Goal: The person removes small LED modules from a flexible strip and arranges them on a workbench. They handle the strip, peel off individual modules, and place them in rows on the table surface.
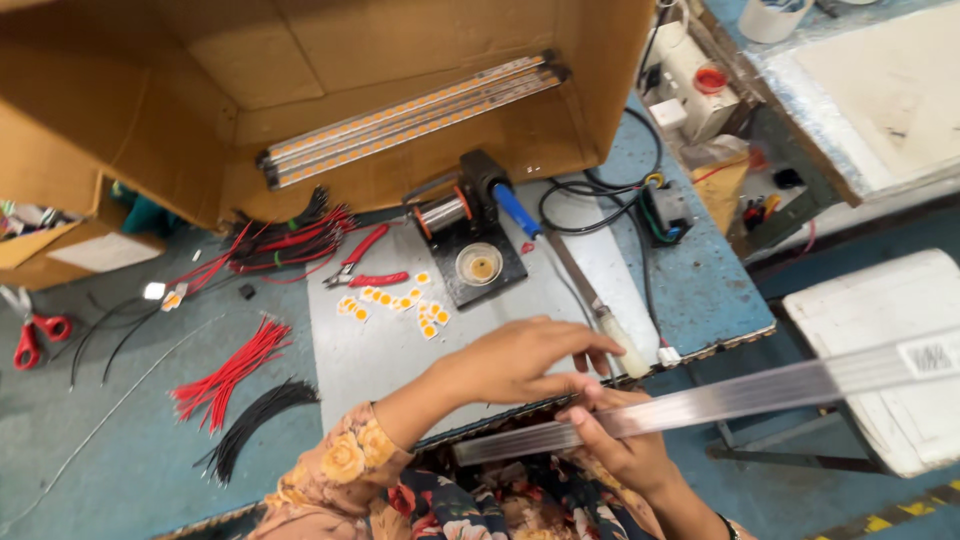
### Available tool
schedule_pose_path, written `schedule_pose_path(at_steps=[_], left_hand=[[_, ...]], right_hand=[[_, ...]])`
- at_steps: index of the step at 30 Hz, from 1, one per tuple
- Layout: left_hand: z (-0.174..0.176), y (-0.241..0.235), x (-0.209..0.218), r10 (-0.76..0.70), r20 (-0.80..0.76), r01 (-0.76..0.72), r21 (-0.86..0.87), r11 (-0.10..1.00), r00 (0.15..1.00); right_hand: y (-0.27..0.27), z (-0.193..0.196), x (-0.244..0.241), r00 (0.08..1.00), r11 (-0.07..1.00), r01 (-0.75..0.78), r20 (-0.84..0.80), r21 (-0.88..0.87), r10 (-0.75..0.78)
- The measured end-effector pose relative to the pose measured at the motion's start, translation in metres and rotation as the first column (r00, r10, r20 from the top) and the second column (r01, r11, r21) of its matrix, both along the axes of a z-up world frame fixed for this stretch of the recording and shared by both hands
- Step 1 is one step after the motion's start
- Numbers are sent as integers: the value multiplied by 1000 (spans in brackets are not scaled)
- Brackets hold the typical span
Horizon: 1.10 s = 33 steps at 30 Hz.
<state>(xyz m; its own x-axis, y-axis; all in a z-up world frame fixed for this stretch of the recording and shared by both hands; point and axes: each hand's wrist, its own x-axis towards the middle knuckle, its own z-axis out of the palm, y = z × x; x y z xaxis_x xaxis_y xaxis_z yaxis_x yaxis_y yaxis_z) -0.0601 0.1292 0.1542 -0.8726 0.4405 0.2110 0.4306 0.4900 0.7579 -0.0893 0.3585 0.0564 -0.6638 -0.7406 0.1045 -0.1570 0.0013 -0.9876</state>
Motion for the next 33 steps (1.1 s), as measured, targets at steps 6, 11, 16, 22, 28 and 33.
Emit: schedule_pose_path(at_steps=[6, 11, 16, 22, 28, 33], left_hand=[[4, -6, 19, 112, 117, -114, 12, 993, 987], [-22, 11, 56, 169, 127, -172, 11, 985, 977], [-64, 49, 90, 263, 224, -257, -54, 965, 939], [-82, 32, 150, 522, 211, -557, 167, 813, 826], [-69, 2, 196, 651, 42, -641, 232, 731, 758], [-46, -38, 228, 697, 100, -704, 66, 707, 710]], right_hand=[[18, 21, -20, 998, 997, 62, 26, -42, -61], [33, 17, -26, 997, 995, 77, 31, -57, -75], [7, 21, -16, 974, 989, -100, -215, -109, 75], [-36, 23, 17, 992, 991, -122, 7, -50, 122], [-46, 28, 36, 912, 999, 36, -409, 34, -19], [-10, 65, 22, 545, 994, 32, -831, -107, -107]])
